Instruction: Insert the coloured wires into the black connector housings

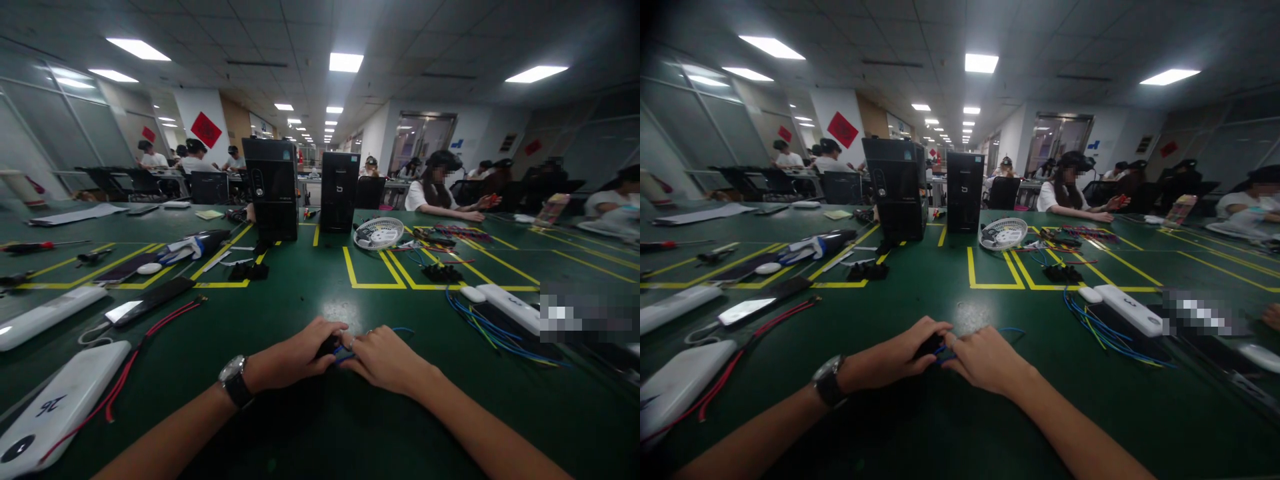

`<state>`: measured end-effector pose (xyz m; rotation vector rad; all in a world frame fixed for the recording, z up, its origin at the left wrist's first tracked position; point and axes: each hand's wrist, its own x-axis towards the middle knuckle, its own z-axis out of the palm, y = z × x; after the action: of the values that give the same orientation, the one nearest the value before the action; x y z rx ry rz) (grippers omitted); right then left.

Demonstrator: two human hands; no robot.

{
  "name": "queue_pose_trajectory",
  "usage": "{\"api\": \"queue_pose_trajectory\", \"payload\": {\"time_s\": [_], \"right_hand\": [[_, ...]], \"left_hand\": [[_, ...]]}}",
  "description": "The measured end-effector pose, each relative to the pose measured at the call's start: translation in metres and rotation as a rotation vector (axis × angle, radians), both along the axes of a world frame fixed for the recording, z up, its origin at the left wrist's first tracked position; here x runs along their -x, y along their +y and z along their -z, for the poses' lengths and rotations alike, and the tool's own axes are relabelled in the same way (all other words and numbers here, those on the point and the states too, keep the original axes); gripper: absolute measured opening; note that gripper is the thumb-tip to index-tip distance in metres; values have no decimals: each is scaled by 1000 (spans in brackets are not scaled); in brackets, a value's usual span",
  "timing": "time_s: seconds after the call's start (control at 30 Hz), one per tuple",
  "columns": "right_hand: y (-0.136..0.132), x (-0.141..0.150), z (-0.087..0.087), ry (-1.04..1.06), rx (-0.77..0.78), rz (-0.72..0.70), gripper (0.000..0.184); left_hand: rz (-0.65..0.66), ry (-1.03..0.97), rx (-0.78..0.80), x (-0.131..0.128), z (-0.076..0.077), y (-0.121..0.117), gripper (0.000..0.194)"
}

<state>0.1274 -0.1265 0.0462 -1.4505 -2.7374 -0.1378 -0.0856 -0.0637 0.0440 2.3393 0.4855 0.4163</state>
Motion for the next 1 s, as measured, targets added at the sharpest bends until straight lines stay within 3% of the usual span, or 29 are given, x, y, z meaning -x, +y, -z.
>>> {"api": "queue_pose_trajectory", "payload": {"time_s": [0.3,0.53,0.83,1.0], "right_hand": [[2,2,-1,125,118,-33,45],[3,-1,13,53,117,-60,43],[8,3,21,-78,54,-110,40],[14,-1,23,-60,32,-209,40]], "left_hand": [[73,31,-36,1,-5,-3,54],[25,41,39,4,2,0,74],[3,58,-31,3,5,3,47],[23,52,14,5,6,7,49]]}}
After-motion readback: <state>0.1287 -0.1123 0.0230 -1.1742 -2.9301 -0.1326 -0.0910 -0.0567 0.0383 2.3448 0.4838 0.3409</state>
